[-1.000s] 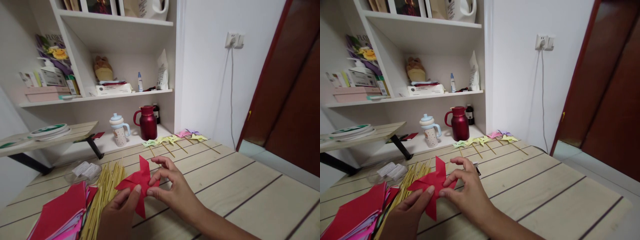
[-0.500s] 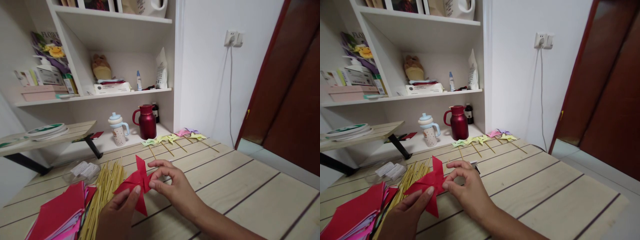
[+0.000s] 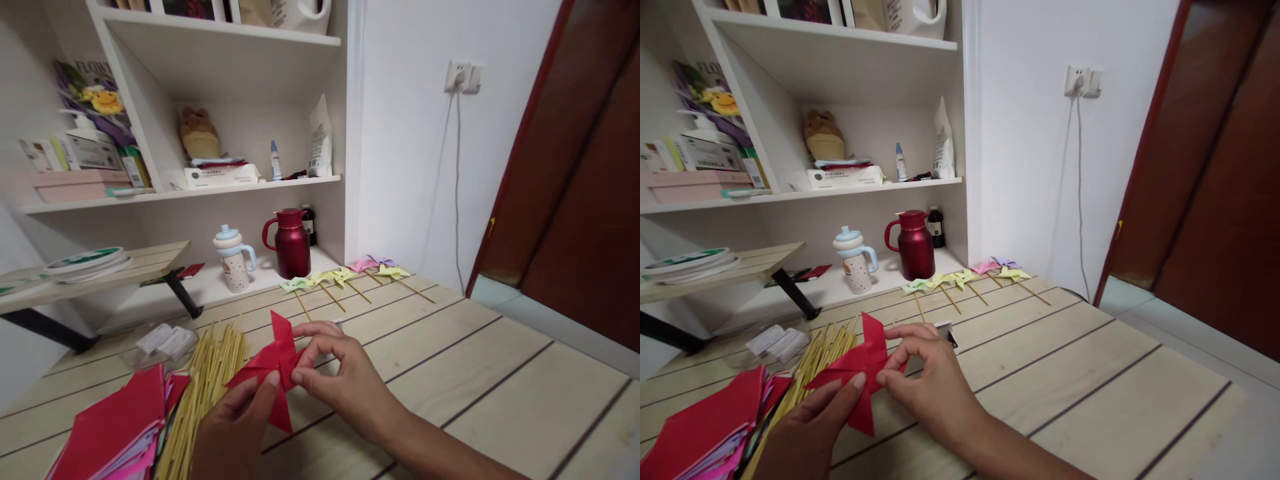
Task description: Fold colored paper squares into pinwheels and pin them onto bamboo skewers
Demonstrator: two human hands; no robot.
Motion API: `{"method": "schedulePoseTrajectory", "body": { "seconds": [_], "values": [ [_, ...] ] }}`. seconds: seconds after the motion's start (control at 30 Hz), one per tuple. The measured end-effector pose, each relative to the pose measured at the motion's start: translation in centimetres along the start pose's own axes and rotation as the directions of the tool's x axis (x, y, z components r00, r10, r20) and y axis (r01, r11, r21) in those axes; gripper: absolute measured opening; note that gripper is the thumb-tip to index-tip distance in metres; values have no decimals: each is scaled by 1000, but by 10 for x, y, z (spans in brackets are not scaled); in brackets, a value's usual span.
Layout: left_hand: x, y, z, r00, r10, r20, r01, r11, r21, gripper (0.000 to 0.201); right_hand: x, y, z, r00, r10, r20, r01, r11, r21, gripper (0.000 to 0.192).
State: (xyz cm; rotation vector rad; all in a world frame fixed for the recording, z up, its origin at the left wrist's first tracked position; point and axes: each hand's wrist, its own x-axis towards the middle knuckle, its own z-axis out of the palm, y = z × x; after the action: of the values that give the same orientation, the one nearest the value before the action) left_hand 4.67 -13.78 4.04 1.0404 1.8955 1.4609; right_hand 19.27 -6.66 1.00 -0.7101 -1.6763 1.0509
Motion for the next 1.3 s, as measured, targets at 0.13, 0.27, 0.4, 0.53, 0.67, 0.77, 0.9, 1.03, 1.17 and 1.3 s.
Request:
{"method": "schedulePoseTrajectory", "body": {
  "seconds": [0.13, 0.27, 0.4, 0.53, 0.67, 0.77, 0.9, 1.03, 1.17, 1.3],
  "values": [
    [1, 0, 0, 987, -109, 116, 112, 994, -15, 5, 0, -1, 1, 1000, 9, 9, -9, 999, 52, 18],
    [1, -2, 0, 985, -123, 120, 126, 992, -15, 5, -1, -3, 2, 999, 22, 24, -23, 999, 46, 20],
    [1, -3, -1, 986, -114, 120, 117, 993, -15, 7, -1, -1, 2, 1000, 15, 18, -15, 1000, 12, 20],
    [3, -5, -1, 983, -119, 137, 122, 993, -8, 7, 0, 1, 2, 1000, 8, 7, -8, 999, -31, 20],
    [8, -16, -3, 991, -62, 118, 57, 997, 44, 14, 0, 0, 2, 1000, 7, 0, -7, 999, -54, 21],
    [11, -27, -5, 995, -30, 91, 24, 997, 67, 18, 0, 0, 2, 1000, 0, -1, 0, 997, -77, 21],
    [10, -30, -4, 994, -45, 102, 39, 997, 62, 25, 1, 1, 2, 1000, -21, -12, 20, 993, -114, 22],
    [6, -18, 1, 986, -100, 132, 97, 995, 27, 23, 1, 1, 3, 1000, -21, -20, 18, 992, -122, 23],
    [2, -6, 3, 975, -159, 155, 161, 987, -3, 19, 1, 1, 3, 1000, -30, -3, 29, 992, -124, 24],
    [1, -1, 2, 968, -183, 174, 187, 982, -7, 11, 0, 0, 4, 1000, -28, 9, 29, 992, -123, 24]
  ]
}}
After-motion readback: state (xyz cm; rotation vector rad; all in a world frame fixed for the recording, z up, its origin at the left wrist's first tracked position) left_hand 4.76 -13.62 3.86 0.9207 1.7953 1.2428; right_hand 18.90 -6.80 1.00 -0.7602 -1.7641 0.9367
